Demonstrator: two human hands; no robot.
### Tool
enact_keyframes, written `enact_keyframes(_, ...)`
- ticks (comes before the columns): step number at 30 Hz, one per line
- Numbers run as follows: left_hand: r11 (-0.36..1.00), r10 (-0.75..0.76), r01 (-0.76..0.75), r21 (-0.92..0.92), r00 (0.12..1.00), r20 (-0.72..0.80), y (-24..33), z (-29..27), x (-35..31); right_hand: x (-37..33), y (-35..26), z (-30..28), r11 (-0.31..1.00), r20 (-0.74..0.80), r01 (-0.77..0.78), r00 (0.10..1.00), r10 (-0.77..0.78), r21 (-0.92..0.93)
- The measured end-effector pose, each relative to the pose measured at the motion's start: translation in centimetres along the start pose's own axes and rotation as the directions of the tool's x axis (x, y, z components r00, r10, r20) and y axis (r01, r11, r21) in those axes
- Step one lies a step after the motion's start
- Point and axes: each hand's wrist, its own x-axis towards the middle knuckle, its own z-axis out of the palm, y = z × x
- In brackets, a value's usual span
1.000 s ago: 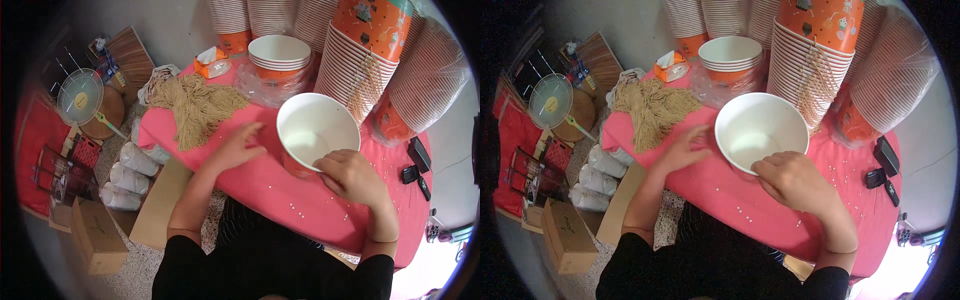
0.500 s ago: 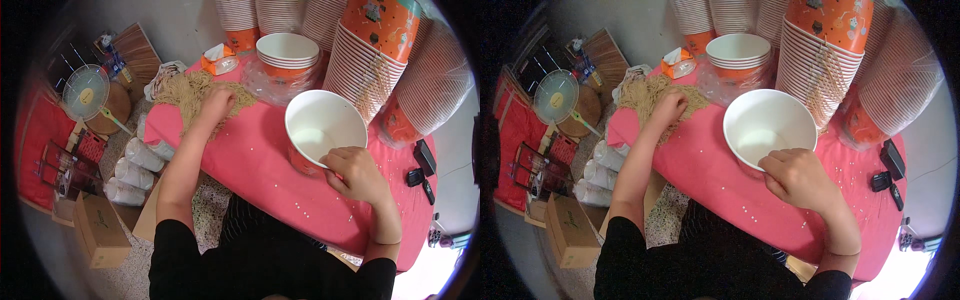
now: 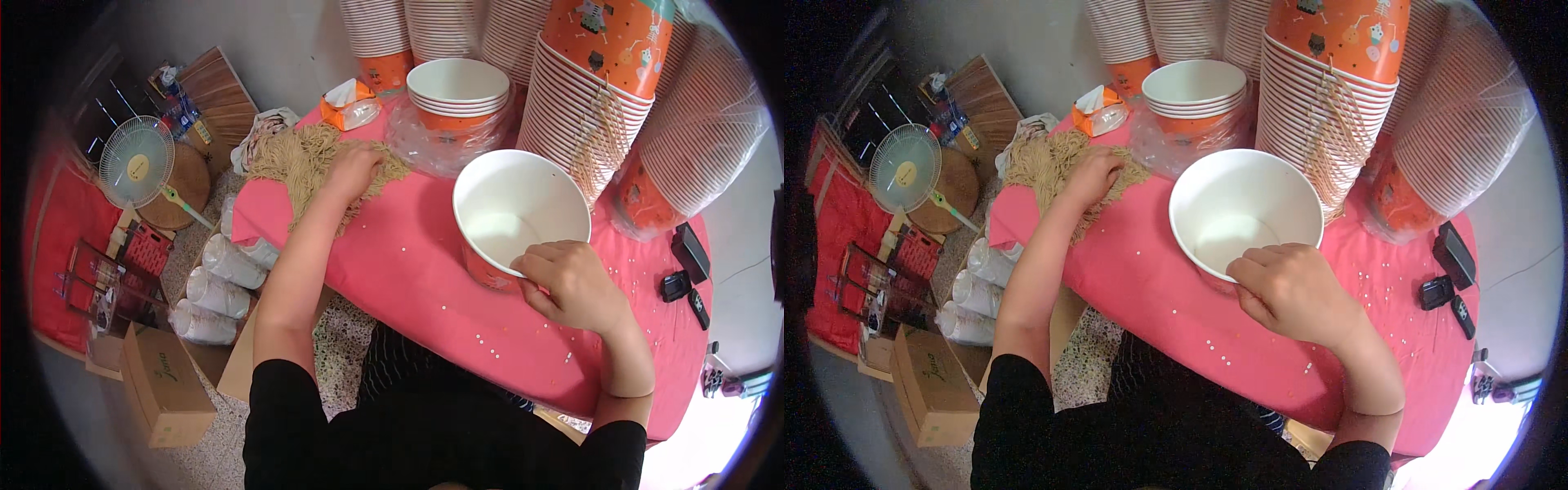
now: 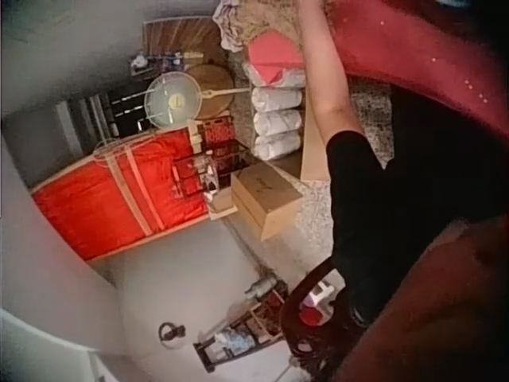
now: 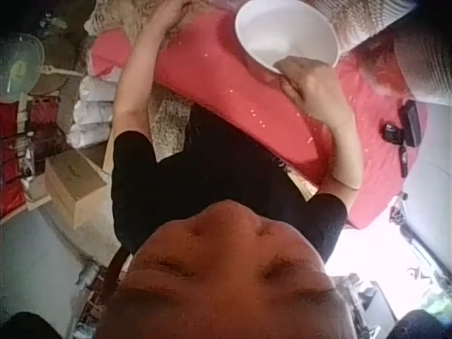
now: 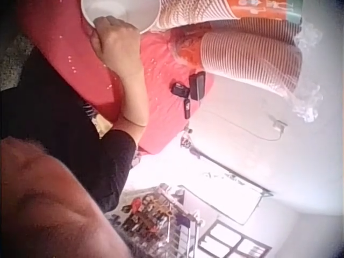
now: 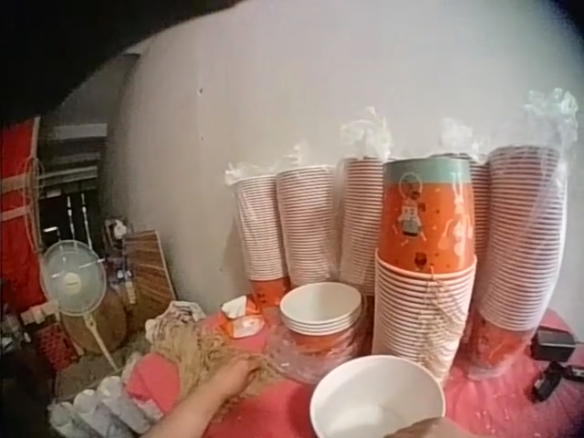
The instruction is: Attaching elastic strings to paper buckets to form handles.
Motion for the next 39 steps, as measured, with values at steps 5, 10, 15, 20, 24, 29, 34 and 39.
enact_keyframes(5,0.992,-0.124,0.126,-0.018,0.987,0.105,0.1,-0.3,0.3,-0.1,0.2,0.1,1.000,-0.002,0.002,1.000,-0.002,-0.008)
enact_keyframes(10,0.969,-0.115,0.117,-0.220,0.993,0.021,-1.0,-0.3,-0.1,-0.1,-0.1,-0.2,1.000,0.040,-0.030,0.999,0.030,0.002)
enact_keyframes(15,0.856,-0.159,0.157,-0.492,0.987,0.038,-1.6,0.0,-0.5,-0.2,0.0,0.0,0.999,0.046,-0.041,0.998,0.040,0.004)
enact_keyframes(20,0.744,-0.249,0.234,-0.626,0.966,0.065,-1.4,-0.5,-1.3,-0.3,0.0,0.0,0.999,0.046,-0.034,0.998,0.034,0.001)
enact_keyframes(24,0.807,-0.223,0.183,-0.561,0.975,-0.002,-0.8,-1.4,-1.7,-0.4,-0.2,0.0,1.000,0.036,-0.029,0.999,0.030,-0.006)
enact_keyframes(29,0.623,-0.292,0.137,-0.770,0.954,-0.067,5.1,-4.6,-2.5,-0.6,0.0,-0.1,0.999,0.046,-0.046,0.998,0.046,-0.003)
enact_keyframes(34,0.368,-0.210,-0.004,-0.930,0.974,-0.088,14.5,-8.9,-5.5,-0.6,0.2,0.3,1.000,-0.011,-0.004,1.000,0.004,-0.004)
enact_keyframes(39,-0.019,-0.119,-0.051,-0.999,0.992,-0.049,21.1,-9.6,-8.3,0.0,-0.6,-0.2,0.998,-0.165,0.054,0.985,-0.049,0.027)
